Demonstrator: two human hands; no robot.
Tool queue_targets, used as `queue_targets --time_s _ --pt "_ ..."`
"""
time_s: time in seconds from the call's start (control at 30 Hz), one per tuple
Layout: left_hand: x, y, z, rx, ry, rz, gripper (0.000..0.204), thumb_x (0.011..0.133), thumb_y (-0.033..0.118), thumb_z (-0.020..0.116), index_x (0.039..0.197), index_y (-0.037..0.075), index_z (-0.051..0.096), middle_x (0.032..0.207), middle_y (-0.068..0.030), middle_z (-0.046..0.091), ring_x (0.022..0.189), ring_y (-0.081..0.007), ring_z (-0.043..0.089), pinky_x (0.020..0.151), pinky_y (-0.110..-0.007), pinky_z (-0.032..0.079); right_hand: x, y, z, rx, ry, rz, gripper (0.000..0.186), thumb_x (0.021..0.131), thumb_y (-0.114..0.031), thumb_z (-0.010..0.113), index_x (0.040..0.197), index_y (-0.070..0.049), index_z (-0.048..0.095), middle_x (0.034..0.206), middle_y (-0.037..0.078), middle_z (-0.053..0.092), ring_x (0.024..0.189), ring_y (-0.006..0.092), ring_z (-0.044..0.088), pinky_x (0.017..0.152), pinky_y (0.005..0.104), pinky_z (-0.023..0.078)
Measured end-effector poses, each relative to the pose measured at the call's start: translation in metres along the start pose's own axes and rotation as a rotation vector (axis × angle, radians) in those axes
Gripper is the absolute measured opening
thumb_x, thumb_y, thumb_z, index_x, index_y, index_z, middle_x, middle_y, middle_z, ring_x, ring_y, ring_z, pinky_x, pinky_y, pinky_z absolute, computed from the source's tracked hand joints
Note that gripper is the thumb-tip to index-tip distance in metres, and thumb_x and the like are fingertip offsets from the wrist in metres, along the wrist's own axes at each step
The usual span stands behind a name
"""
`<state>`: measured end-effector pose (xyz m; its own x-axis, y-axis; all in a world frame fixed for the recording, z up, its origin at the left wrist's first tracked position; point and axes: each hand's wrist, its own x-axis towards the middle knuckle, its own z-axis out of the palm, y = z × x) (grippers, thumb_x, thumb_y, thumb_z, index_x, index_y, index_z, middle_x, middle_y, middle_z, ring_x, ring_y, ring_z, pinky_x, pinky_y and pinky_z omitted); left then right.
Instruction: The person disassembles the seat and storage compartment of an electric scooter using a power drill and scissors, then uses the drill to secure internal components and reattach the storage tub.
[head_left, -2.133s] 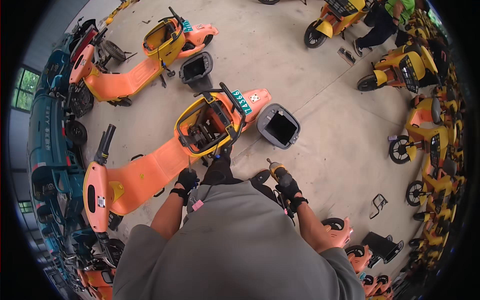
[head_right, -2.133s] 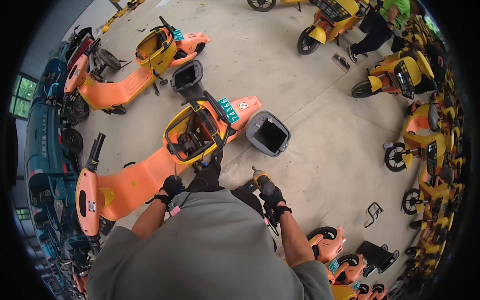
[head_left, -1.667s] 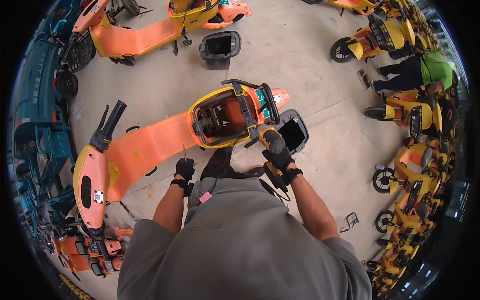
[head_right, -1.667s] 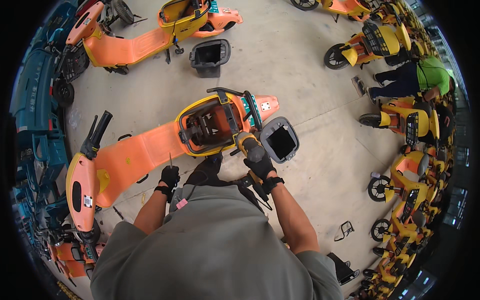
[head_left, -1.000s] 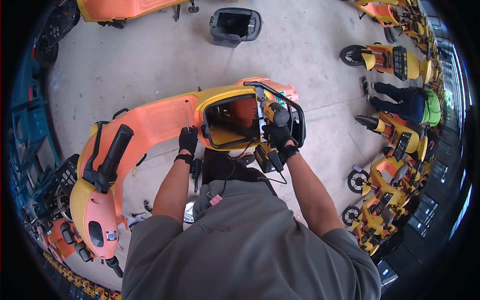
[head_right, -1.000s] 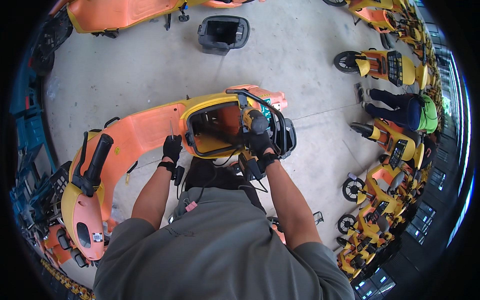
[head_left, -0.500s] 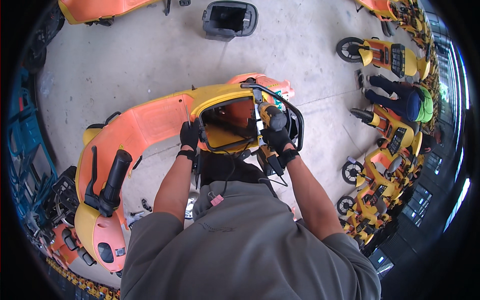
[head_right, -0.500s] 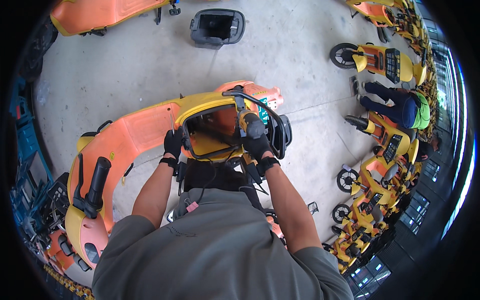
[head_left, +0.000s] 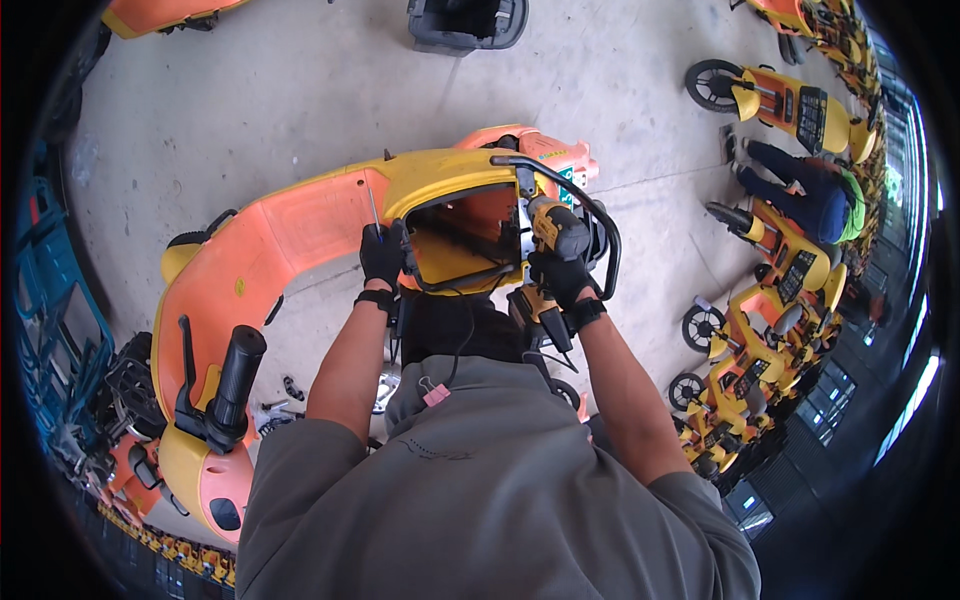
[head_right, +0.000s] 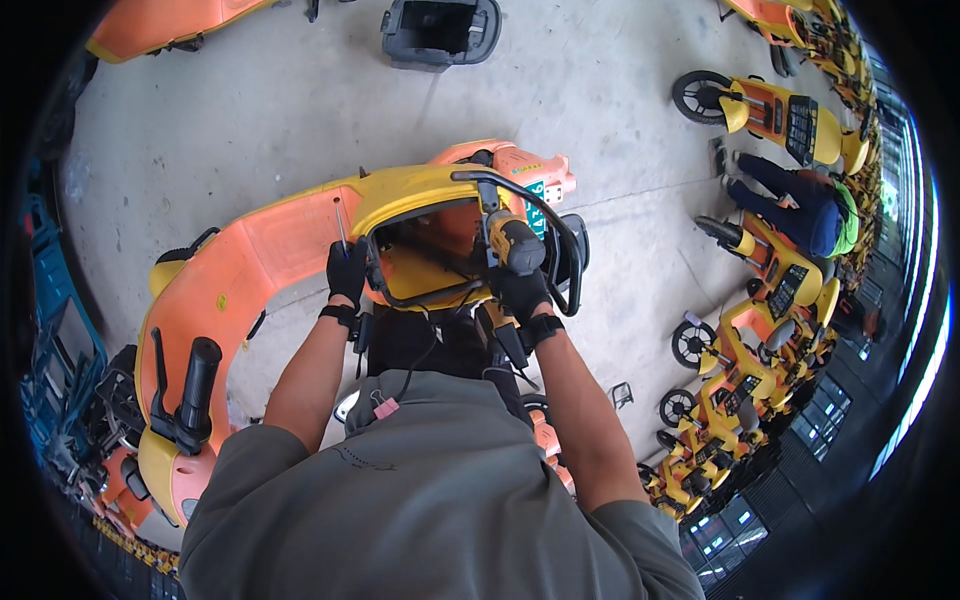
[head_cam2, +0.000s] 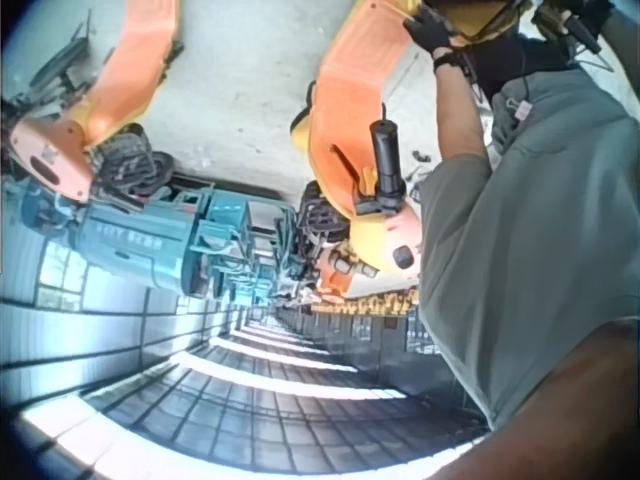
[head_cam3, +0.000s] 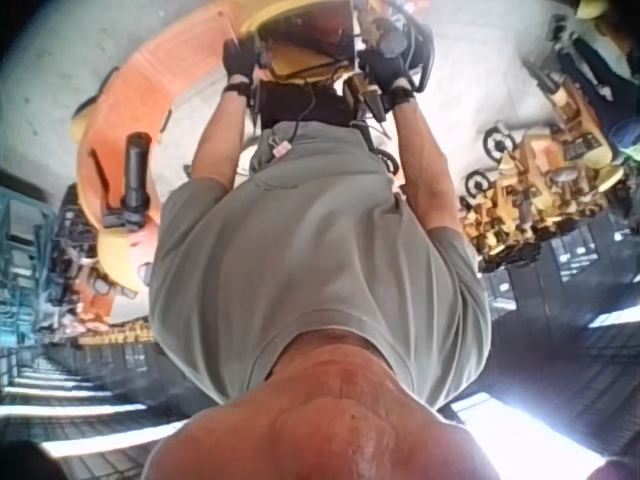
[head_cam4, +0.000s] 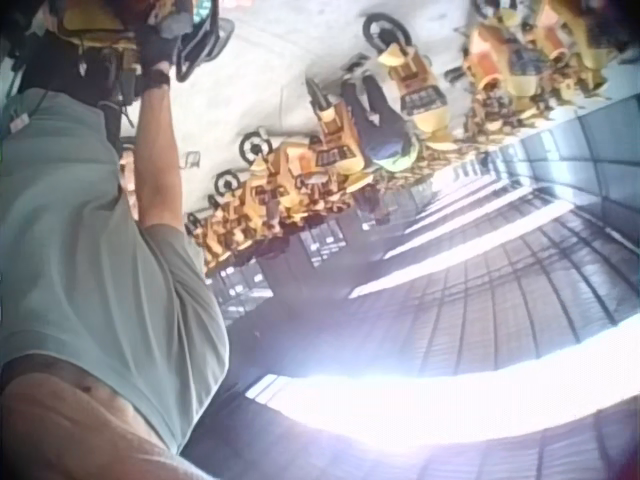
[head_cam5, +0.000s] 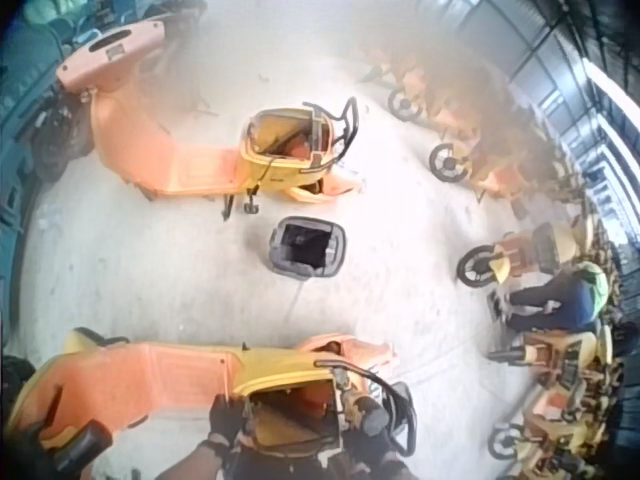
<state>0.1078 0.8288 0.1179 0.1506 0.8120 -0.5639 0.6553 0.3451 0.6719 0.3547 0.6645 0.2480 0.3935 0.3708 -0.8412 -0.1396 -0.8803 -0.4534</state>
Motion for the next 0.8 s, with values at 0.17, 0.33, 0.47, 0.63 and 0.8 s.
queue_targets --time_s 0.17,0.33,0.47,0.63,0.8 --pt "-0.002 0.015 -0.006 -0.001 -0.040 -0.028 0.034 0.077 0.032 0.063 0.072 0.002 0.048 0.062 -0.0076 0.054 0.057 -0.0183 0.053 0.056 -0.032 0.042 -0.001 0.002 0.008 0.210 0.024 -0.096 0.023 0.075 0.001 0.059 0.096 -0.006 0.051 0.075 0.003 0.054 0.060 0.0128 0.054 0.049 0.0243 0.044" --pt "0.000 0.006 -0.005 -0.008 -0.033 -0.032 0.034 0.076 0.031 0.063 0.073 0.002 0.048 0.062 -0.0093 0.054 0.057 -0.0212 0.053 0.056 -0.033 0.043 -0.008 -0.012 0.004 0.189 0.035 0.014 0.023 0.075 -0.001 0.059 0.096 -0.005 0.052 0.073 0.003 0.054 0.058 0.0131 0.054 0.047 0.0242 0.044" --pt "-0.001 0.013 -0.006 -0.025 -0.045 -0.020 0.033 0.076 0.030 0.064 0.072 0.002 0.047 0.062 -0.0081 0.053 0.056 -0.0193 0.052 0.056 -0.032 0.042 -0.012 -0.010 0.004 0.219 0.044 0.105 0.023 0.074 -0.002 0.059 0.095 -0.006 0.052 0.069 0.003 0.054 0.053 0.0133 0.053 0.043 0.0238 0.043" --pt "-0.007 0.022 -0.007 -0.109 -0.046 -0.109 0.032 0.077 0.030 0.064 0.072 0.004 0.047 0.061 -0.0048 0.054 0.057 -0.0143 0.053 0.055 -0.028 0.042 -0.022 -0.020 0.006 0.078 0.095 0.048 0.022 0.075 -0.003 0.059 0.096 -0.006 0.052 0.071 0.003 0.055 0.055 0.0118 0.053 0.043 0.0231 0.042" --pt "0.004 -0.009 0.000 -0.041 0.030 -0.053 0.033 0.074 0.029 0.068 0.072 0.004 0.046 0.060 -0.0051 0.054 0.055 -0.0145 0.053 0.053 -0.028 0.043 -0.013 0.010 0.006 0.072 0.158 -0.174 0.022 0.076 -0.006 0.060 0.098 -0.006 0.053 0.072 0.002 0.055 0.058 0.0099 0.053 0.045 0.0222 0.041"
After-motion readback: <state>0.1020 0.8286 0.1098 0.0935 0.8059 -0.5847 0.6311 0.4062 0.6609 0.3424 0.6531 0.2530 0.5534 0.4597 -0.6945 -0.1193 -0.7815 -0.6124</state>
